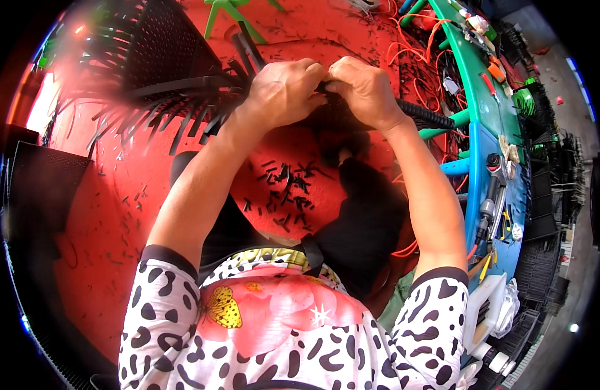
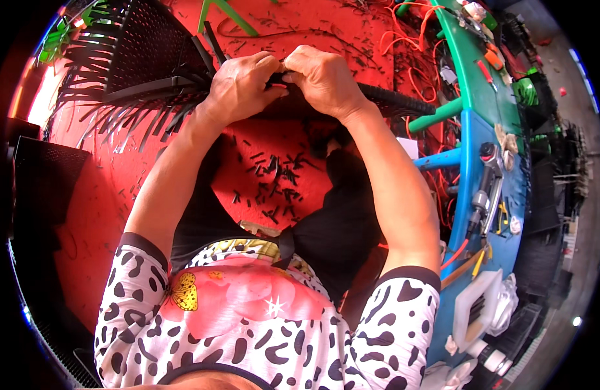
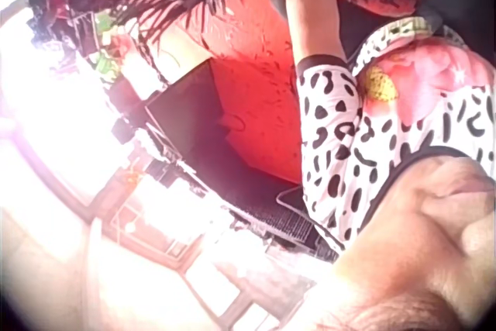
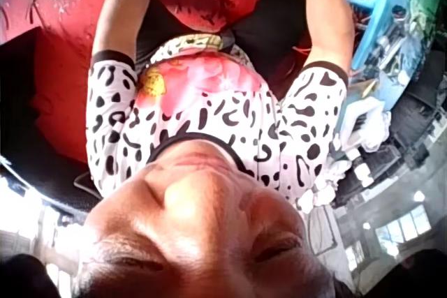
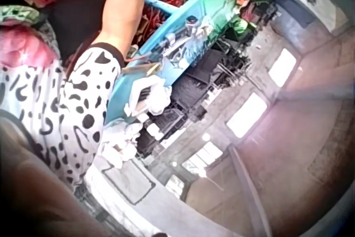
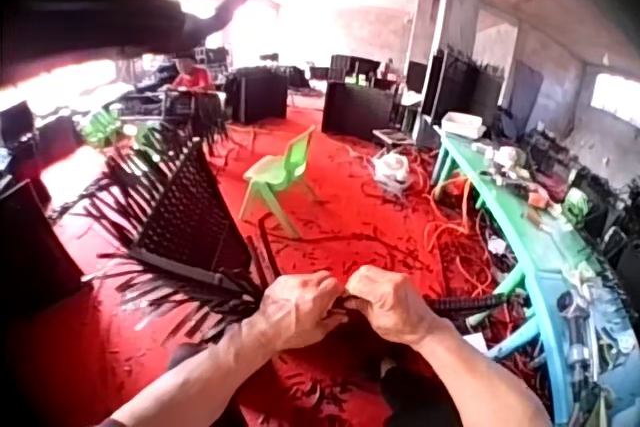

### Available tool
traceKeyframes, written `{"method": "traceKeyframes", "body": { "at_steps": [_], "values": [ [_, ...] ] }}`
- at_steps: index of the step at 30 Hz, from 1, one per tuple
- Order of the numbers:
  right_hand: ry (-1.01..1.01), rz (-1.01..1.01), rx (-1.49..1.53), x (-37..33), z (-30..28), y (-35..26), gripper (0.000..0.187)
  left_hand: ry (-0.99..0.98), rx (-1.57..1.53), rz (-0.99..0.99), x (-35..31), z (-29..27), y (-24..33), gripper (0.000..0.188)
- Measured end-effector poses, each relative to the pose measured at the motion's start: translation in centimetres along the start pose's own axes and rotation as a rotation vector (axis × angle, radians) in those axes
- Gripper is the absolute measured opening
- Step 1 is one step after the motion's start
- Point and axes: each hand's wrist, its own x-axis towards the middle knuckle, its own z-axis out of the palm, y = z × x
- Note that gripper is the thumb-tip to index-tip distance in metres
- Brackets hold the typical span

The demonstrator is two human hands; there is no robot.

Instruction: The person weaves black plastic strips onto a chair frame. They secure the strips using a staple gun and trim excess material with pliers. They also use a hammer to tap staples into the frame.

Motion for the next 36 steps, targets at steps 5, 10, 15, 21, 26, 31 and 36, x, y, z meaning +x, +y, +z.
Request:
{"method": "traceKeyframes", "body": {
  "at_steps": [5, 10, 15, 21, 26, 31, 36],
  "values": [
    [-0.05, 0.011, 0.048, 1.2, -0.1, -0.2, 0.016, 0.026, 0.093, -0.05, -0.3, 0.1, -0.2, 0.031],
    [-0.045, 0.105, 0.163, 1.1, 0.0, 0.7, 0.016, 0.05, 0.023, -0.024, 0.2, 0.3, -0.5, 0.029],
    [-0.064, 0.169, 0.196, 1.2, -0.2, 0.9, 0.015, 0.04, -0.041, 0.003, 0.2, -0.1, -0.8, 0.025],
    [-0.043, 0.147, 0.253, 1.2, 0.0, 1.1, 0.015, 0.045, 0.002, 0.04, 0.0, -0.1, -0.8, 0.023],
    [-0.054, 0.144, 0.245, 1.2, -0.2, 1.0, 0.014, 0.084, 0.02, 0.09, 0.1, 0.1, -0.9, 0.023],
    [-0.064, 0.227, 0.239, 1.4, 0.2, 1.4, 0.013, 0.069, 0.035, 0.069, -0.1, 0.2, -0.9, 0.024],
    [-0.158, 0.435, 0.357, 1.5, 0.5, 2.0, 0.011, 0.08, 0.036, 0.04, -0.5, 0.1, -0.3, 0.027]
  ]
}}
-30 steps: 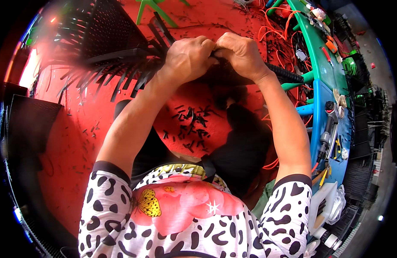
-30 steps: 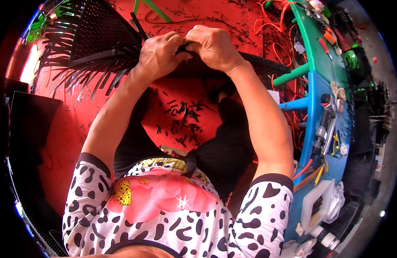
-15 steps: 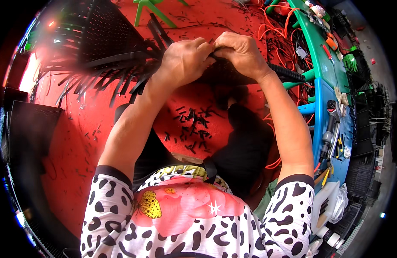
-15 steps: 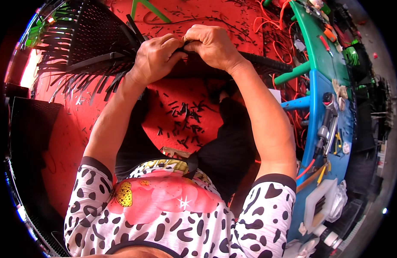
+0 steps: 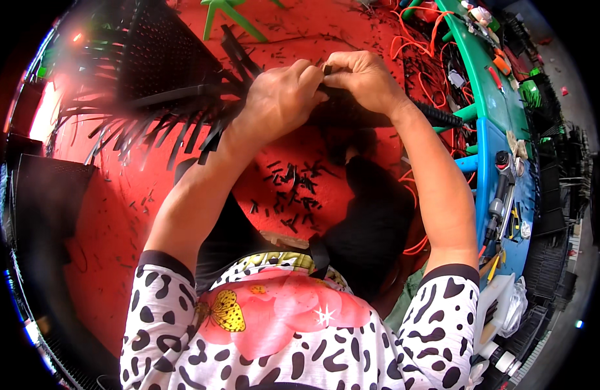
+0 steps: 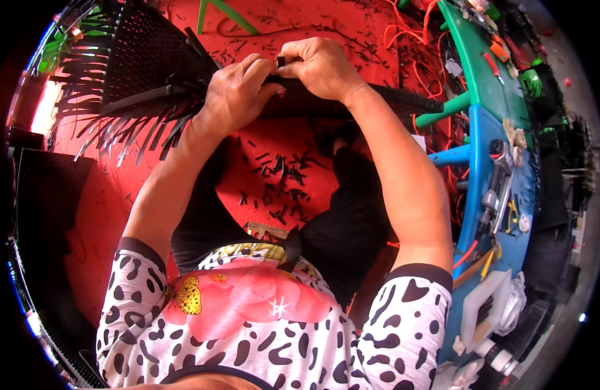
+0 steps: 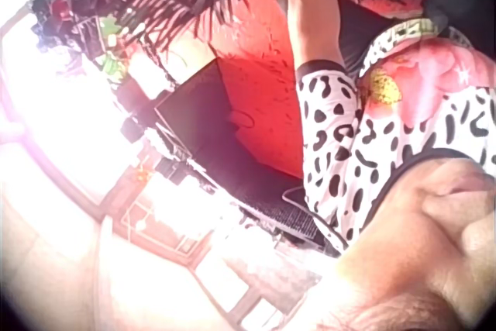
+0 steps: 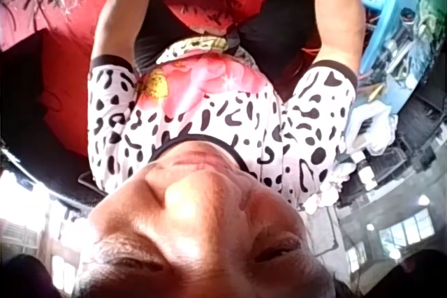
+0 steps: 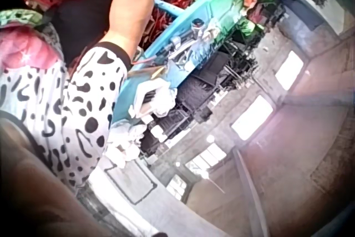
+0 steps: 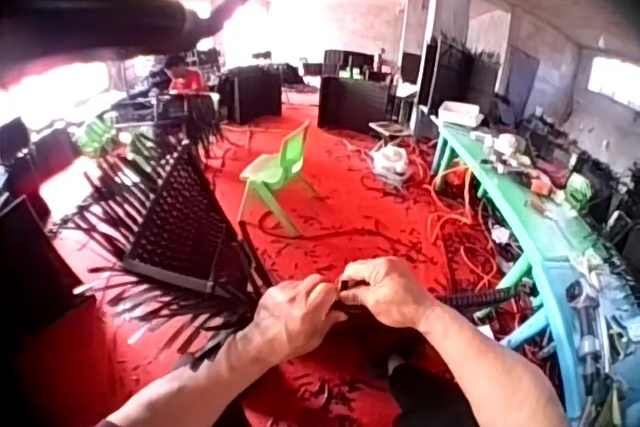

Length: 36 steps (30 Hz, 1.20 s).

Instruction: The person weaves black plastic strips onto a chair frame. They secure the strips using a staple gun and trim excess material with pliers. They also use a hammer to tap staples into the frame.

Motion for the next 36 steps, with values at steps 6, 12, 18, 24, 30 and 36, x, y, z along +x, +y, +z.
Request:
{"method": "traceKeyframes", "body": {
  "at_steps": [6, 12, 18, 24, 30, 36],
  "values": [
    [-0.17, 0.195, 0.201, 1.0, -0.9, -0.4, 0.011, -0.008, -0.005, 0.008, 0.1, -0.3, 0.3, 0.028],
    [-0.31, 0.259, 0.208, 1.7, -1.6, -0.4, 0.011, 0.092, -0.018, 0.088, 0.2, 0.1, -0.1, 0.026],
    [-0.239, 0.426, 0.376, -0.7, -0.7, -0.2, 0.013, 0.04, 0.053, 0.083, -1.0, 0.3, 1.6, 0.018],
    [-0.219, 0.398, 0.328, 0.4, -1.2, -0.7, 0.006, 0.059, 0.019, 0.057, -0.7, 0.7, 0.8, 0.016],
    [0.008, 0.289, 0.104, -0.1, 0.2, -0.7, 0.003, 0.029, -0.025, 0.063, -0.4, 0.5, 0.4, 0.014],
    [0.356, -0.08, -0.274, -1.2, 1.3, -1.2, 0.018, 0.013, -0.07, 0.022, -0.3, 0.4, 0.2, 0.014]
  ]
}}
